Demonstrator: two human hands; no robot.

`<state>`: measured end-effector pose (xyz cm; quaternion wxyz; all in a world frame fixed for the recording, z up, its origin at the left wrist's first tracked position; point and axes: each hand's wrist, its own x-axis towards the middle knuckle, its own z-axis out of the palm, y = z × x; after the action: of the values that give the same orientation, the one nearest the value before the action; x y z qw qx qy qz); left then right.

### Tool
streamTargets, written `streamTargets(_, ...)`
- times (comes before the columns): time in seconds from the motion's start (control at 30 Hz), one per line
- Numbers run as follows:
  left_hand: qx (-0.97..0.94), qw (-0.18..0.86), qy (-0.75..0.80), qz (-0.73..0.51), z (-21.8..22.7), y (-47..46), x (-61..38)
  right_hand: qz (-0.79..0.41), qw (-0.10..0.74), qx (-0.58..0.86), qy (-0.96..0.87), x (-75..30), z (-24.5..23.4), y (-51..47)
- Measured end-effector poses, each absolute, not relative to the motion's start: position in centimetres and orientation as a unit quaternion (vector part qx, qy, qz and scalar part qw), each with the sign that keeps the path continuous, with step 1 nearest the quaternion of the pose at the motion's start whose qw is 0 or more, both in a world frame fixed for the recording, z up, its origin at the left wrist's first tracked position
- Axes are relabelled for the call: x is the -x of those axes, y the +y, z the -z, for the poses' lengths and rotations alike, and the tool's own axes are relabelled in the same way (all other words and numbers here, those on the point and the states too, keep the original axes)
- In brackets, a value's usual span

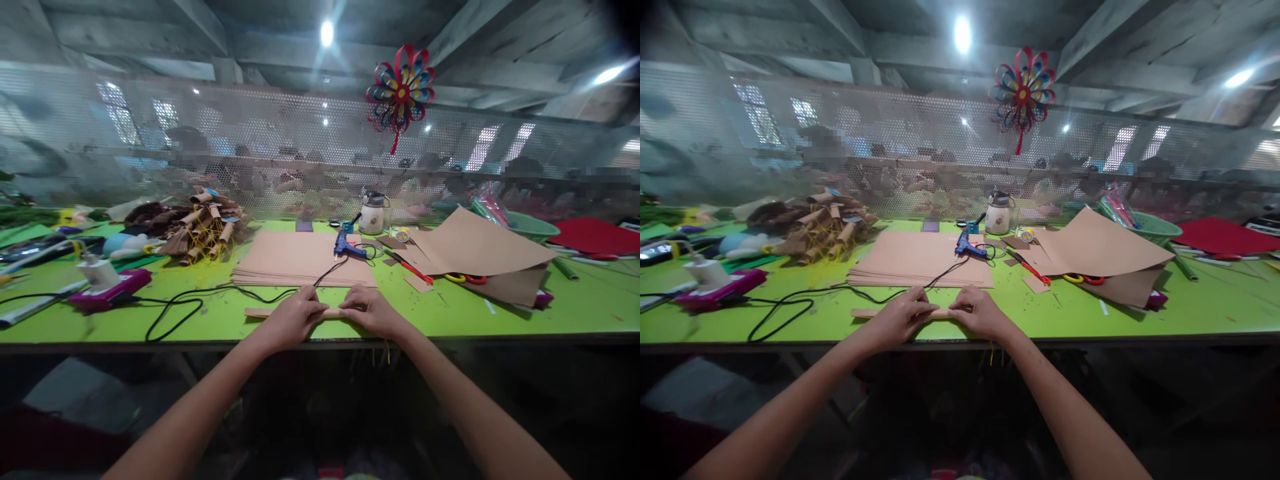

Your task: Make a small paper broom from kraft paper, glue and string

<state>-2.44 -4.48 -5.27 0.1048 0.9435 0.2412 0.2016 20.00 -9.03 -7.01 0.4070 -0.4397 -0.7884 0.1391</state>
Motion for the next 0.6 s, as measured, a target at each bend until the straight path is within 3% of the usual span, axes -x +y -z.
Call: streamTargets(0.6,-0.934,0.089,0.27,-0.218,5.08,-4.45,2.25,-0.081,0.352,0.46,-0.811,-19.65,6.83,-9.58)
